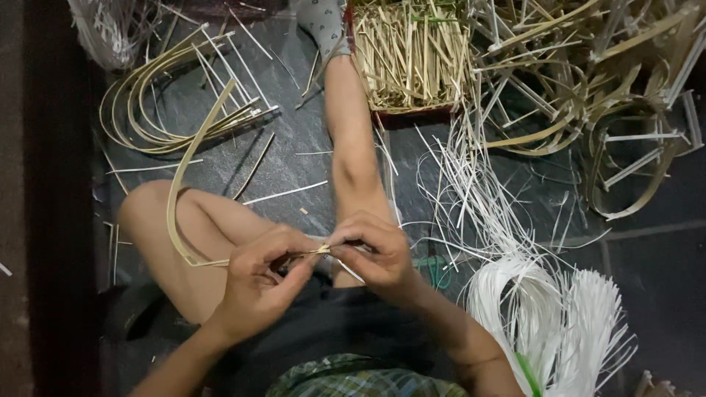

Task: The recorder is weaving and assembling small structures using bamboo strips and white thread.

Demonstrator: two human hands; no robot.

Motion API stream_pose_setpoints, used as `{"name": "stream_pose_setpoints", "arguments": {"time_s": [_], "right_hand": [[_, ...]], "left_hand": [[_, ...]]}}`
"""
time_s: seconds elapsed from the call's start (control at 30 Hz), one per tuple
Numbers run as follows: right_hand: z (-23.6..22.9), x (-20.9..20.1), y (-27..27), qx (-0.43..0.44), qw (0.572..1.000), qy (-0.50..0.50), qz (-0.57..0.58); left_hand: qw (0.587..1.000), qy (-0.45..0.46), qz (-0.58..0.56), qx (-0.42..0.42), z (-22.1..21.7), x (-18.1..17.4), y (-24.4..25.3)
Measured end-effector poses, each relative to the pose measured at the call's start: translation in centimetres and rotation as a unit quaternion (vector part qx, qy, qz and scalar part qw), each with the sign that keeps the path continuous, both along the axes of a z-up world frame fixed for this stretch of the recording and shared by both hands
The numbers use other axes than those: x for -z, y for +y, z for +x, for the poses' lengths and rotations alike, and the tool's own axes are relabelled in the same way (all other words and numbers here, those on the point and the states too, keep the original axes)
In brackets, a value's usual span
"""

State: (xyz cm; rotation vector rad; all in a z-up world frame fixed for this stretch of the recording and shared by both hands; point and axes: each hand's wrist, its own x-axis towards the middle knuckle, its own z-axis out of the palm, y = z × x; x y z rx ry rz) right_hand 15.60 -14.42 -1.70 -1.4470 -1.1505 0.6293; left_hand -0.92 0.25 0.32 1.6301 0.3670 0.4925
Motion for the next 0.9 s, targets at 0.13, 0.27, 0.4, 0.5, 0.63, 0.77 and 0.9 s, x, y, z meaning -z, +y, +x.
{"name": "stream_pose_setpoints", "arguments": {"time_s": [0.13, 0.27, 0.4, 0.5, 0.63, 0.77, 0.9], "right_hand": [[0.3, -0.7, 0.2, -0.014, 1.0, -0.02, 0.013], [0.7, -1.8, 0.1, -0.012, 0.981, -0.195, 0.01], [0.9, -4.5, 0.2, -0.058, 0.931, -0.361, 0.012], [2.5, -4.1, 2.2, -0.078, 0.949, -0.307, -0.014], [3.7, 1.8, 3.1, -0.132, 0.967, 0.179, -0.128], [3.0, 0.2, 1.9, -0.109, 0.989, -0.055, -0.085], [3.2, -0.7, 0.8, -0.078, 0.947, -0.303, 0.068]], "left_hand": [[0.999, -0.015, 0.033, -0.002, 0.2, -0.2, 0.1], [0.994, -0.008, 0.105, -0.036, 0.7, -0.7, 0.4], [0.983, -0.004, 0.182, -0.023, 0.5, 0.3, 0.1], [0.989, 0.008, 0.15, 0.002, -0.1, 0.9, -0.3], [0.998, 0.054, 0.039, 0.01, -0.8, 0.6, 0.1], [0.998, 0.068, 0.002, 0.008, -1.3, 1.6, -0.3], [0.997, 0.075, -0.019, -0.013, -1.3, 1.7, -0.5]]}}
